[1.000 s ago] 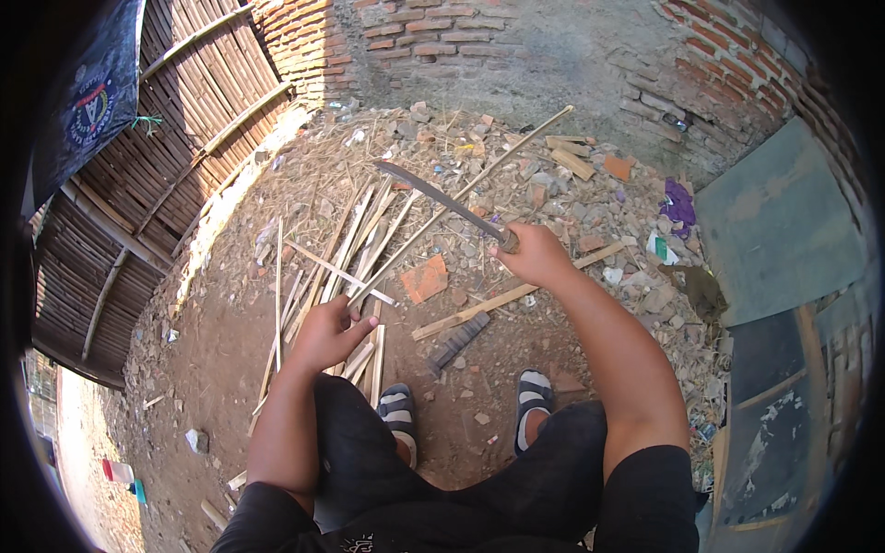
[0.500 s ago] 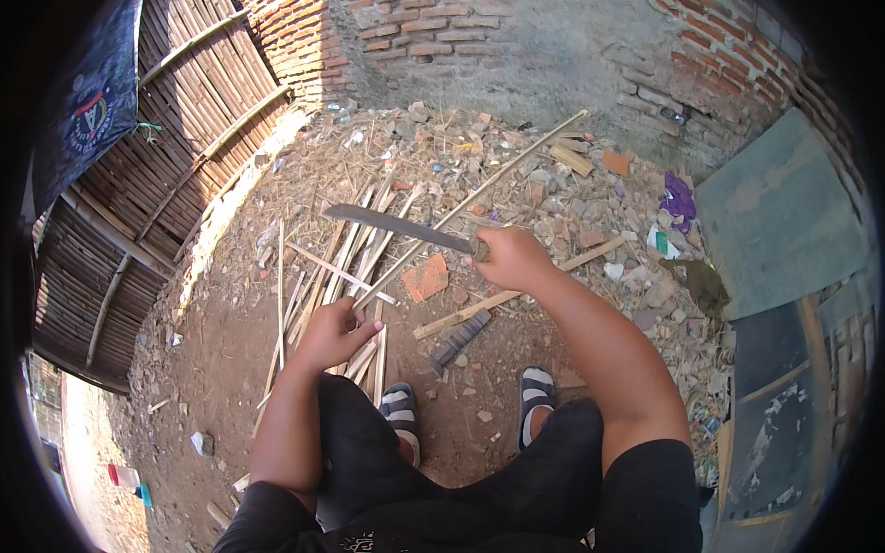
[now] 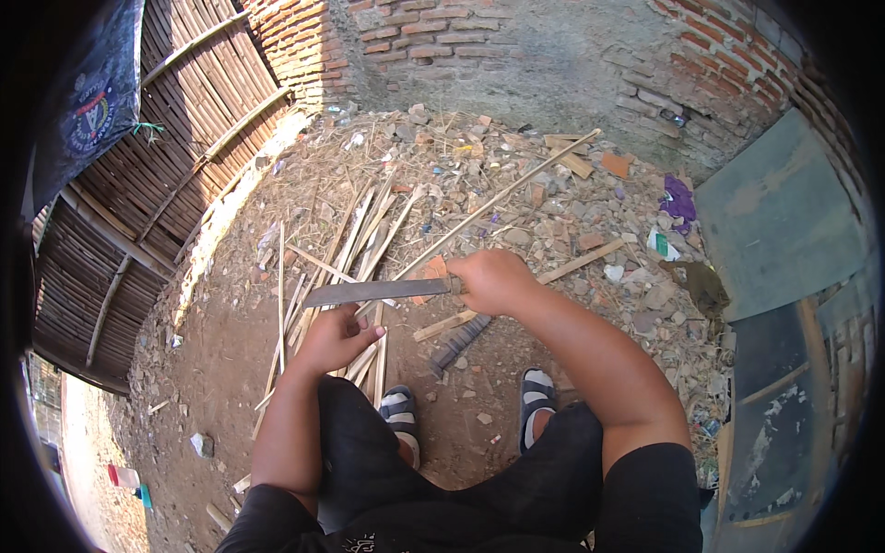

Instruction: The person shaves a strip of wood with a machete, removing thin slivers from the surface and edges.

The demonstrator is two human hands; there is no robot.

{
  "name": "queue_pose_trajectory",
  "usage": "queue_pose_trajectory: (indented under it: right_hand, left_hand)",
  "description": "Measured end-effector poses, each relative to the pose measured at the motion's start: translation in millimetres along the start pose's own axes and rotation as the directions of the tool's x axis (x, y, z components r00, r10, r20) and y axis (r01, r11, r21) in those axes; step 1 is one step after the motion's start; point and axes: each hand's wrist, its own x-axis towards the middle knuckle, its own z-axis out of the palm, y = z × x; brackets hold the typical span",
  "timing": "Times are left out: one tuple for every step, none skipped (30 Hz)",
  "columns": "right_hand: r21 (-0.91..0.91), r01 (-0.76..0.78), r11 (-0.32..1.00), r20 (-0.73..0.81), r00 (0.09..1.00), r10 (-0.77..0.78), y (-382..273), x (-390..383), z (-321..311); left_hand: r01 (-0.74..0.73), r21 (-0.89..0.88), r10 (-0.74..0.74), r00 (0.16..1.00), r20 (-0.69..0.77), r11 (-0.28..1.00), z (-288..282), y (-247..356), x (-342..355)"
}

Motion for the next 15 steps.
queue_pose_trajectory:
  right_hand:
    - [0.002, 0.0, 1.0, -0.006, 1.0, 0.0, 5, 1, -3]
    - [0.005, 0.0, 1.0, -0.013, 1.0, 0.0, 12, 2, -6]
    - [0.083, -0.082, 0.993, -0.045, 0.995, 0.086, 19, 4, -9]
    - [0.157, -0.164, 0.974, -0.07, 0.982, 0.177, 31, 4, -15]
    - [0.232, -0.241, 0.942, -0.088, 0.96, 0.267, 41, 3, -19]
    - [0.267, -0.31, 0.913, -0.132, 0.926, 0.353, 52, 0, -23]
    - [0.308, -0.374, 0.875, -0.17, 0.883, 0.437, 63, -4, -24]
    - [0.35, -0.432, 0.831, -0.205, 0.83, 0.518, 73, -8, -24]
    - [0.327, -0.374, 0.868, -0.312, 0.824, 0.473, 82, -14, -16]
    - [0.317, -0.361, 0.877, -0.313, 0.833, 0.455, 86, -17, -7]
    - [0.305, -0.348, 0.886, -0.315, 0.842, 0.439, 89, -19, 2]
    - [0.299, -0.327, 0.897, -0.313, 0.854, 0.416, 87, -19, 9]
    - [0.29, -0.327, 0.899, -0.218, 0.892, 0.395, 69, -17, 4]
    - [0.282, -0.327, 0.902, -0.12, 0.921, 0.371, 51, -14, -1]
    - [0.273, -0.324, 0.906, -0.027, 0.939, 0.344, 35, -10, -6]
  left_hand:
    - [-0.009, -0.008, 0.009, 1.0, -0.005, 1.0, -2, 4, -1]
    - [-0.018, -0.015, 0.018, 1.0, -0.01, 1.0, -4, 6, -2]
    - [-0.031, -0.018, 0.03, 0.999, -0.035, 0.999, -5, 3, -3]
    - [-0.024, -0.034, 0.022, 0.998, -0.051, 0.999, -7, 2, -2]
    - [-0.017, -0.049, 0.014, 0.998, -0.066, 0.999, -10, 2, -3]
    - [-0.012, -0.065, 0.007, 0.997, -0.082, 0.998, -12, 1, -2]
    - [-0.015, -0.054, 0.01, 0.996, -0.086, 0.998, -12, -1, -1]
    - [-0.018, -0.043, 0.014, 0.996, -0.088, 0.999, -11, 0, -1]
    - [-0.026, -0.033, 0.023, 0.996, -0.085, 0.999, -8, 3, 0]
    - [-0.031, -0.022, 0.03, 0.996, -0.081, 0.999, -5, 6, 0]
    - [-0.043, -0.012, 0.042, 0.996, -0.082, 0.999, -4, 10, 2]
    - [-0.03, 0.002, 0.03, 0.996, -0.08, 1.0, -3, 11, 2]
    - [-0.012, 0.019, 0.014, 0.997, -0.08, 1.0, -4, 10, 3]
    - [0.005, 0.036, -0.002, 0.997, -0.081, 0.999, -4, 9, 3]
    - [0.004, 0.043, -0.001, 0.996, -0.086, 0.999, -5, 9, 1]
